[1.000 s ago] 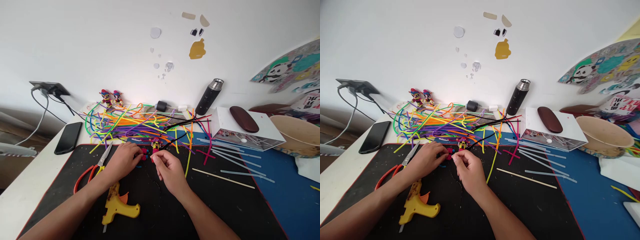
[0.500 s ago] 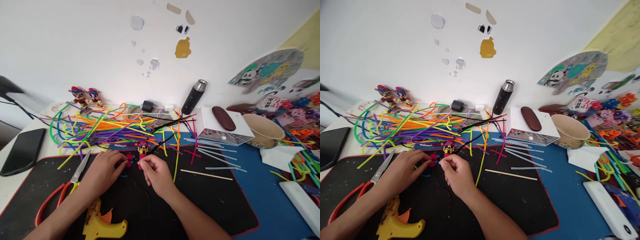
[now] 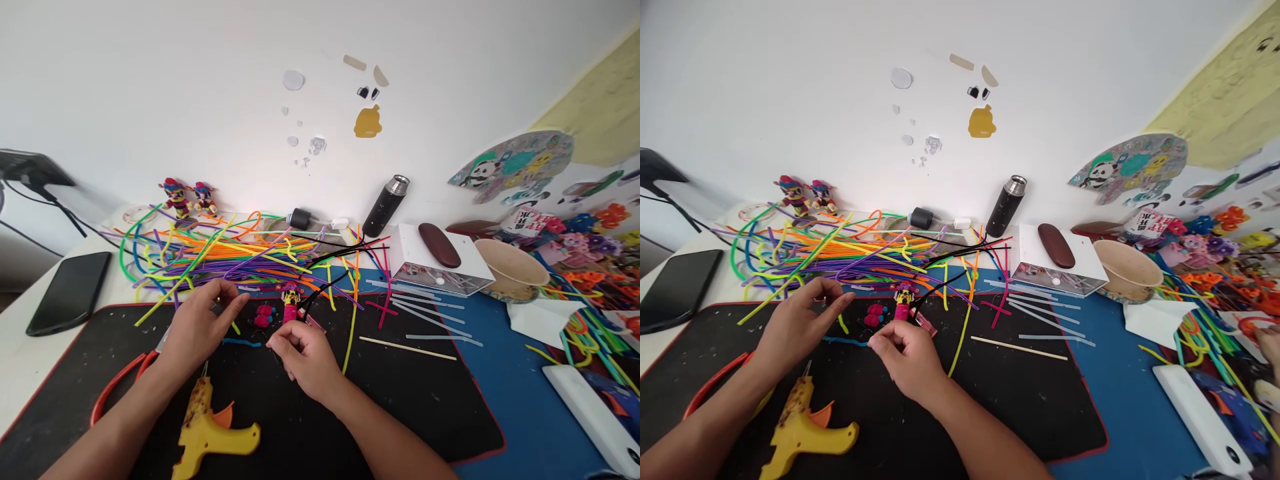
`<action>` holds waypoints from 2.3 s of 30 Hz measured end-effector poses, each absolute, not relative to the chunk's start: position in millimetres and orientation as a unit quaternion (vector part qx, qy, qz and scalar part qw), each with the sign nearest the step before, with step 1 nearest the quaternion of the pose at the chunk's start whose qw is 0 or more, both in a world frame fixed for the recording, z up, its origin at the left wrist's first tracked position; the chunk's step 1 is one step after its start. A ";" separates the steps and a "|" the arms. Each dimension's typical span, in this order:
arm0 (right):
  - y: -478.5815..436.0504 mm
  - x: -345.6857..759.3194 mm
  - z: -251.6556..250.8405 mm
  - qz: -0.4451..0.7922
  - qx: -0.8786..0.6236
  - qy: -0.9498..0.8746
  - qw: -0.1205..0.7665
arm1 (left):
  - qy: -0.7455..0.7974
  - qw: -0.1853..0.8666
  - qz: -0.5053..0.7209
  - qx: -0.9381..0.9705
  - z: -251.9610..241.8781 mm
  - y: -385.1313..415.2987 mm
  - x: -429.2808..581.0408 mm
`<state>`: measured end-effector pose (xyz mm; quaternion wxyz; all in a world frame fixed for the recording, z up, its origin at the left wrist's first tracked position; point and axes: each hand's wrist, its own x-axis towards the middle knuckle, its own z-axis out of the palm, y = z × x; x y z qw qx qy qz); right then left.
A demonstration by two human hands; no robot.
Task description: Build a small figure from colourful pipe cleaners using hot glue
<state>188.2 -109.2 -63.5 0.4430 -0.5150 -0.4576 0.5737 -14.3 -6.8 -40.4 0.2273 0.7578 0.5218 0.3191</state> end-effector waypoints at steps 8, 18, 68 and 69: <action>-99.3 209.7 -54.5 0.514 -0.548 -0.407 0.520 | 0.517 0.229 0.332 0.755 -42.7 -5.5 -18.1; -118.3 248.4 -61.6 0.583 -0.593 -0.210 0.515 | 0.458 0.229 0.356 0.781 -41.1 -12.1 -20.3; -89.7 259.6 -54.1 0.696 -0.452 0.015 0.557 | 0.452 0.197 0.383 0.781 -38.6 -14.6 -24.2; -86.1 259.2 -54.7 0.694 -0.452 0.013 0.560 | 0.451 0.197 0.385 0.781 -38.1 -14.4 -24.5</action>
